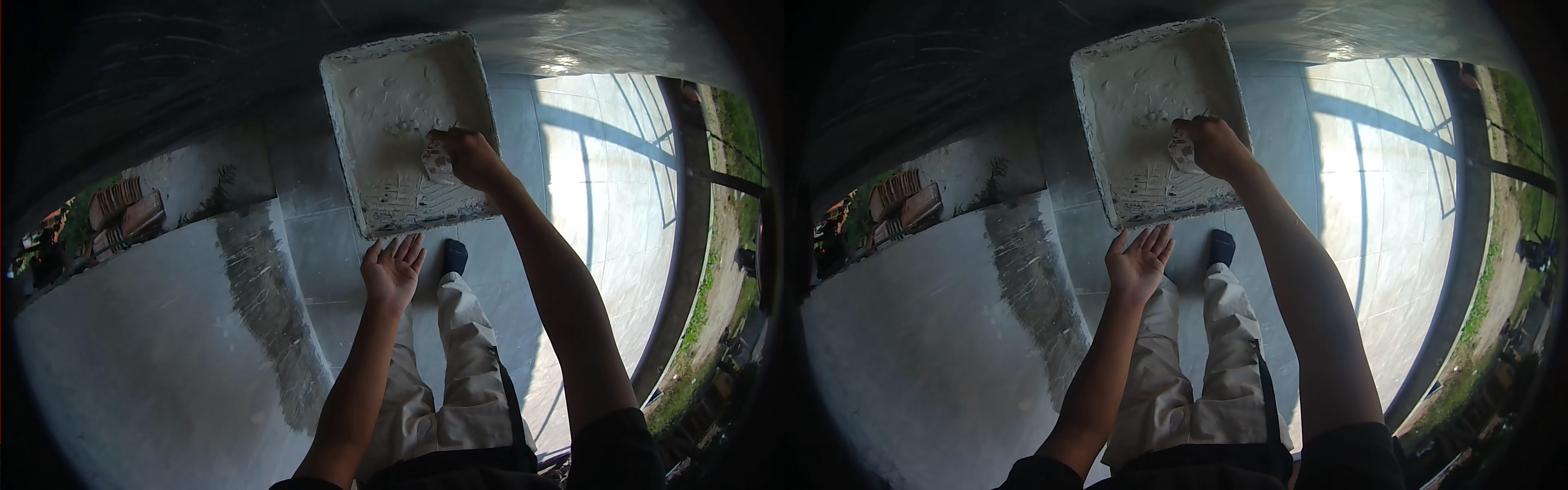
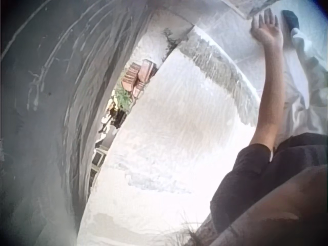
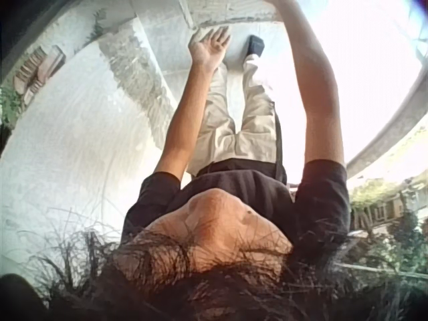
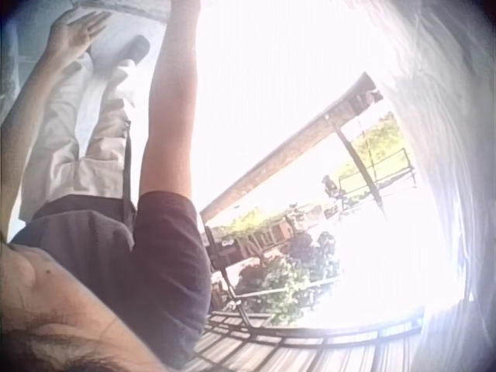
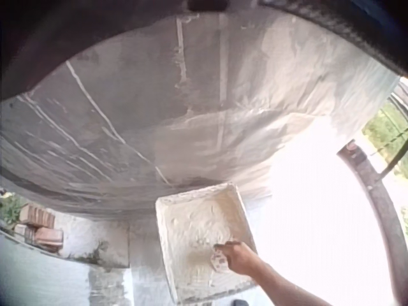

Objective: The person applies plaster or putty from a bucket onto an exterior wall using a scraper to patch the surface.

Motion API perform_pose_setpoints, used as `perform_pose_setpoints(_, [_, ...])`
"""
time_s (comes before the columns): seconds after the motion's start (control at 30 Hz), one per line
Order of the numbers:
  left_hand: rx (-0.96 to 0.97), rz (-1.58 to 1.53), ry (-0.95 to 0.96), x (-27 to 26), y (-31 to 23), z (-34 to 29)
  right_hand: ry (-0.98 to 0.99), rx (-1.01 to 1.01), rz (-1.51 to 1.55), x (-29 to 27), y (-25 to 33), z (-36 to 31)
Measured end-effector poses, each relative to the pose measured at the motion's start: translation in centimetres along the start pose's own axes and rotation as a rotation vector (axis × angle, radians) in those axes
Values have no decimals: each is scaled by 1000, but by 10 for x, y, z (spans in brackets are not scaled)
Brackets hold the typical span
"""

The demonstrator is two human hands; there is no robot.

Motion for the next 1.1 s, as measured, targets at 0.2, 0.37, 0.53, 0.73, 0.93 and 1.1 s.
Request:
perform_pose_setpoints(0.2, [4, -25, 18, -1, 1, -1, 57, 21, 100, 20, 12, -19])
perform_pose_setpoints(0.37, [3, -25, 47, -3, -3, -2, -11, 17, 162, 9, 37, 10])
perform_pose_setpoints(0.53, [-14, -63, 71, 0, 3, 0, -38, -100, 105, 32, 36, 26])
perform_pose_setpoints(0.73, [-19, -78, 67, 1, 2, 0, -7, -102, 12, 45, 25, 29])
perform_pose_setpoints(0.93, [-22, -89, 104, 0, 0, -1, -24, 24, 78, 45, 26, 16])
perform_pose_setpoints(1.1, [-13, -57, 123, 2, -2, -1, -29, 38, 45, 43, 31, 17])
Point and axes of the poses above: each hand's wrist, its own z-axis towards the middle knuckle, its own x-axis out of the palm, y = z × x, the point moved 8 cm from there along z, towards the middle knuckle, and after that the axes turned 3 degrees about -y, right-handed, at the moved point
